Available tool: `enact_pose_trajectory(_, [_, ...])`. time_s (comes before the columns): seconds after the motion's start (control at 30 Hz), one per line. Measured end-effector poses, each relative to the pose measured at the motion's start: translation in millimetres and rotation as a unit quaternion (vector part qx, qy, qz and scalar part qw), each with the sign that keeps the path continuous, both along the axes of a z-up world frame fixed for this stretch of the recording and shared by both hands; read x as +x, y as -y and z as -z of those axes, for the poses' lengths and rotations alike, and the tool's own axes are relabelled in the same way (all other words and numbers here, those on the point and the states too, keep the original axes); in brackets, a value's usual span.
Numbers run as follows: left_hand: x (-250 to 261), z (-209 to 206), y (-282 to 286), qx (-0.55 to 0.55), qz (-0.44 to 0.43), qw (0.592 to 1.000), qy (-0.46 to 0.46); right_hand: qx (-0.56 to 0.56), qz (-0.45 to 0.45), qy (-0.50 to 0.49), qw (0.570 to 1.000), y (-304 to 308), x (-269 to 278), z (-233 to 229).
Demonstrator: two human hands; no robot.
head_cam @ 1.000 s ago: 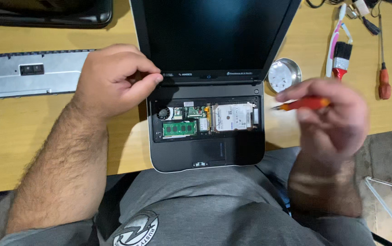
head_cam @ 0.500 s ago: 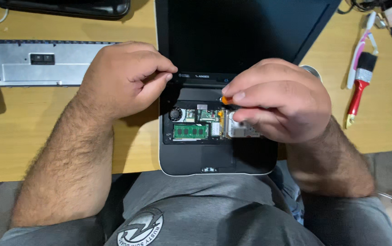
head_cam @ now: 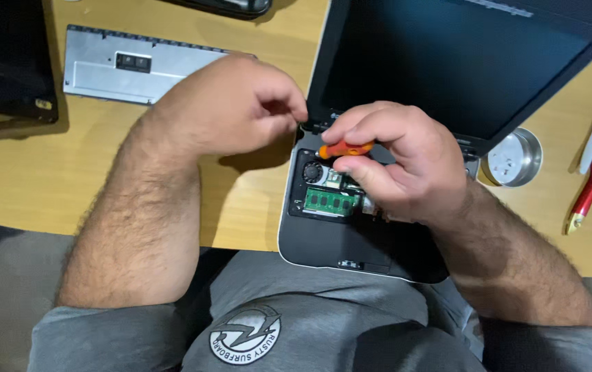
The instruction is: The person uses a screwdriver to remove screws from the hard drive and other internal components of a disassembled laptop resting on their lap. They carefully unscrew and manipulate the hardware inside the open laptop chassis.
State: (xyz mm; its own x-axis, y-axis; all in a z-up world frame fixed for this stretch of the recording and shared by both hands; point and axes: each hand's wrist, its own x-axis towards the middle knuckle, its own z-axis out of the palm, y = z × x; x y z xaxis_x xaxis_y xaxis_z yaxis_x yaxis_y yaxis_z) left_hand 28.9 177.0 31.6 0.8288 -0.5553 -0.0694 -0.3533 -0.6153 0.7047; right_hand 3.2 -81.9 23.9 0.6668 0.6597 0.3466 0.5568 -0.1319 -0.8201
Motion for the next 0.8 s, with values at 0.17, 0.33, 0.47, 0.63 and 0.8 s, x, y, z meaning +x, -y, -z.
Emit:
enact_pose_trajectory(0.17, [1.0,7.8,7.8,0.132,0.010,0.990,-0.054,-0.001,0.012,-0.003,1.000,-1.7,2.1,16.3])
enact_pose_trajectory(0.33, [1.2,10.0,13.6,0.189,0.015,0.978,-0.087,-0.011,0.007,0.010,1.000,-4.6,4.0,17.4])
enact_pose_trajectory(0.47, [0.8,16.6,13.5,0.184,0.023,0.981,-0.060,-0.029,0.006,0.025,0.999,-4.7,2.9,17.4])
enact_pose_trajectory(0.63, [1.1,21.9,15.6,0.192,0.034,0.980,-0.042,0.006,-0.025,0.030,0.999,-0.2,4.1,25.5])
enact_pose_trajectory(0.8, [2.3,22.9,15.8,0.192,0.038,0.980,-0.047,-0.012,0.005,0.005,1.000,0.3,2.2,23.5])
